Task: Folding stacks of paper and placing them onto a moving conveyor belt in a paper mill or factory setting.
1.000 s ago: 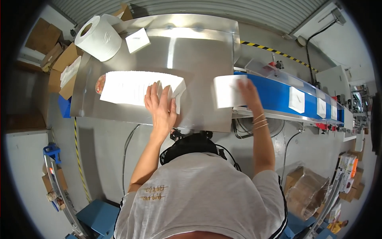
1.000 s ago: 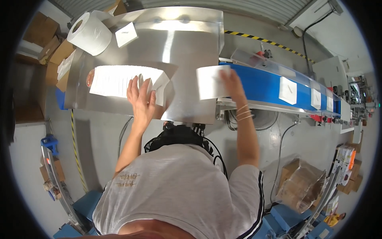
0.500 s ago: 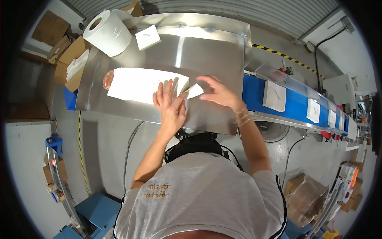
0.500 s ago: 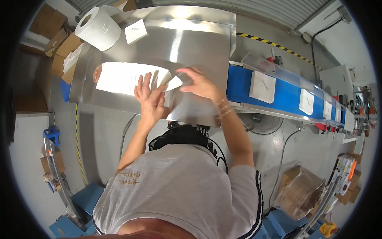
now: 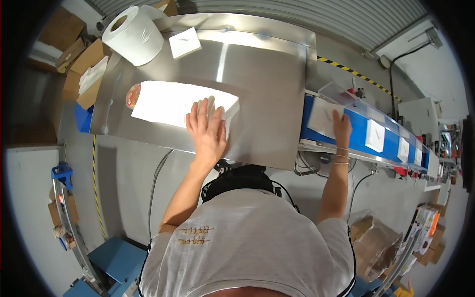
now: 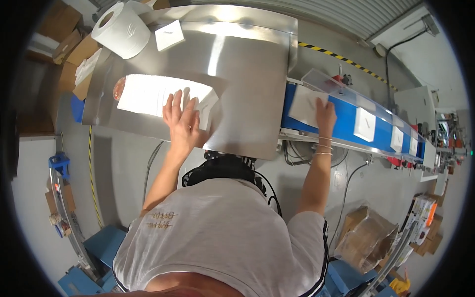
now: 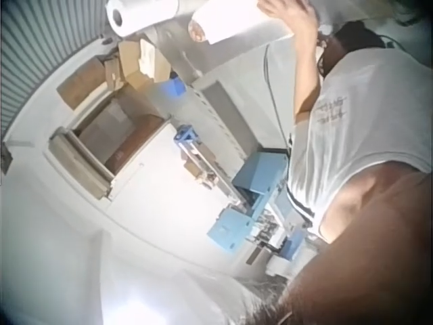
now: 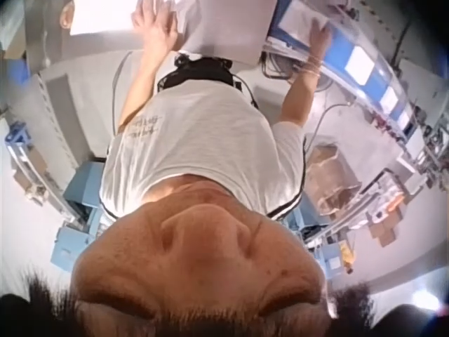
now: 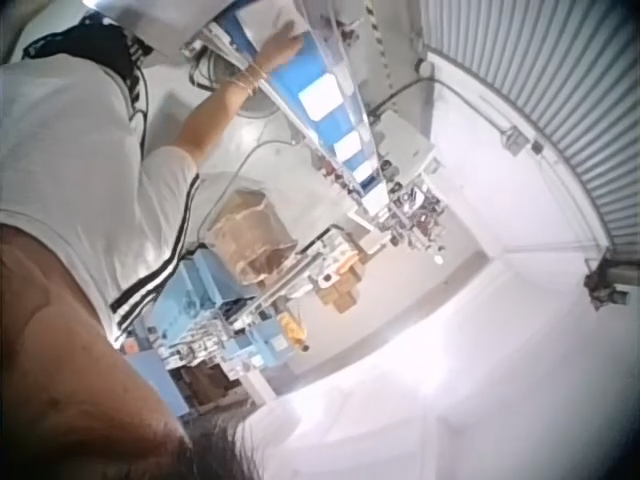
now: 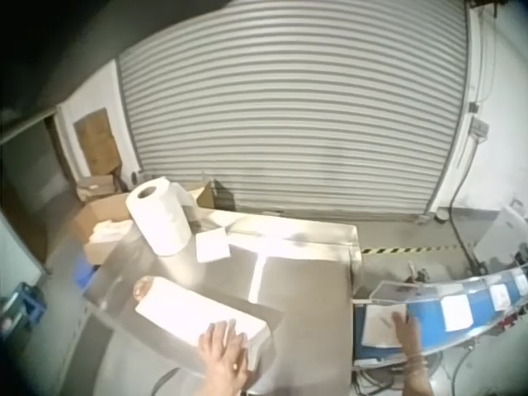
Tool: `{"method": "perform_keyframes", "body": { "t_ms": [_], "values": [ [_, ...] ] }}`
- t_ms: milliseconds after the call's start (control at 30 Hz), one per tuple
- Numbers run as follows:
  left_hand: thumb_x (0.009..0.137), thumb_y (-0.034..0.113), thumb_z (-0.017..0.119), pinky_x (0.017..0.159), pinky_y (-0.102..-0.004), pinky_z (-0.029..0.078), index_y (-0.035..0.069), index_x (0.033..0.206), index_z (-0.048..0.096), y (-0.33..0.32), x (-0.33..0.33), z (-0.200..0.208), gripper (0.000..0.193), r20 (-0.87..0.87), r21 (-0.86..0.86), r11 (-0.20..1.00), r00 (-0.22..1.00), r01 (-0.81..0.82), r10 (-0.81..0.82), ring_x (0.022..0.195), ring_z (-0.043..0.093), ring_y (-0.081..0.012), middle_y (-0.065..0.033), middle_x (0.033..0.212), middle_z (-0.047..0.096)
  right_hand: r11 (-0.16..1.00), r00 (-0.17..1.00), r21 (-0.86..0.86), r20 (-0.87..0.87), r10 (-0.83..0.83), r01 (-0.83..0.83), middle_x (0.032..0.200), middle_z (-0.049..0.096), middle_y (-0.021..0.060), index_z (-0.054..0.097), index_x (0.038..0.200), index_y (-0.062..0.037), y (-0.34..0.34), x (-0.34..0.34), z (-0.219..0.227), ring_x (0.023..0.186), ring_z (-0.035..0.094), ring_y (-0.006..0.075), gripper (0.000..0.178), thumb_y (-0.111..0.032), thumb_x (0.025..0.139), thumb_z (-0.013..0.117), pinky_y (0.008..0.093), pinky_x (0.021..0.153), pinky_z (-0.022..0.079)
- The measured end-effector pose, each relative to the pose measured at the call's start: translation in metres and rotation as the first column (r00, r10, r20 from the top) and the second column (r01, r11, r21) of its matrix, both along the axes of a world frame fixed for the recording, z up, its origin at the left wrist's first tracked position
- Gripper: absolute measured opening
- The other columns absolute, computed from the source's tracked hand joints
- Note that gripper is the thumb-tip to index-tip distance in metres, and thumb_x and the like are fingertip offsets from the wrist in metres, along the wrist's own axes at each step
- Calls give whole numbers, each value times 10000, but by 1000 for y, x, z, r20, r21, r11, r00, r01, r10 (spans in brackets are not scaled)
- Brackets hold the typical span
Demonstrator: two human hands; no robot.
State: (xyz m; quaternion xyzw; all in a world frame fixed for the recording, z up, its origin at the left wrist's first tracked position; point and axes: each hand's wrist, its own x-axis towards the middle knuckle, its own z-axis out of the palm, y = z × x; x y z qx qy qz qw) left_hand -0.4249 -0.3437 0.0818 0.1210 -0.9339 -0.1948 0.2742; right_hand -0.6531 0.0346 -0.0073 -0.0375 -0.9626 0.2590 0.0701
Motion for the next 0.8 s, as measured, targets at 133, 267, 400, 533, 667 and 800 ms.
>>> {"method": "perform_keyframes", "body": {
  "t_ms": [133,267,400,533,667,800],
  "values": [
    [779,49,635,1083,-584,158,86,1132,664,1,3,0,356,-12,-17,1000,1000,-1,1,1358,263,-425,-178,1434,386,955,919,294,-367,145,-33,1035,638,192,577,1119,-17,-51,19,43,932,624,353,484,-347,799,728,421,796,498],
    [766,33,628,1094,-568,119,121,1066,703,0,2,5,322,-7,36,998,998,60,-60,1378,223,-422,-168,1453,370,519,588,-386,-80,805,-763,1185,593,93,557,1235,-104,-169,55,78,1081,583,265,503,-170,777,754,358,912,480],
    [775,78,647,1090,-564,122,145,1040,718,-2,-1,9,282,33,67,993,995,92,-95,1384,196,-425,-160,1481,332,238,383,-573,-146,912,-784,1237,545,104,561,1232,-113,-232,64,68,1096,541,209,456,-163,811,730,326,866,496],
    [822,177,650,1088,-559,139,136,1055,710,-10,3,10,244,14,60,996,998,62,-63,1377,184,-430,-162,1502,287,297,425,-683,-21,905,-667,1048,591,47,571,1195,-57,-211,71,58,929,540,126,377,-179,861,694,271,790,473],
    [824,145,637,1081,-558,172,105,1166,645,-13,3,5,344,-5,32,999,1000,-8,8,1371,198,-432,-191,1483,304,432,801,-866,65,595,-251,815,553,-38,617,1013,-28,-148,60,38,729,468,71,241,-257,939,617,229,641,412],
    [802,59,619,1068,-572,195,59,1176,628,-16,2,4,374,12,18,1000,1000,-7,7,1342,260,-443,-208,1440,358,936,967,-352,244,69,22,771,586,40,644,992,-15,-49,17,13,690,491,135,366,-372,913,624,283,622,417]
  ]
}}
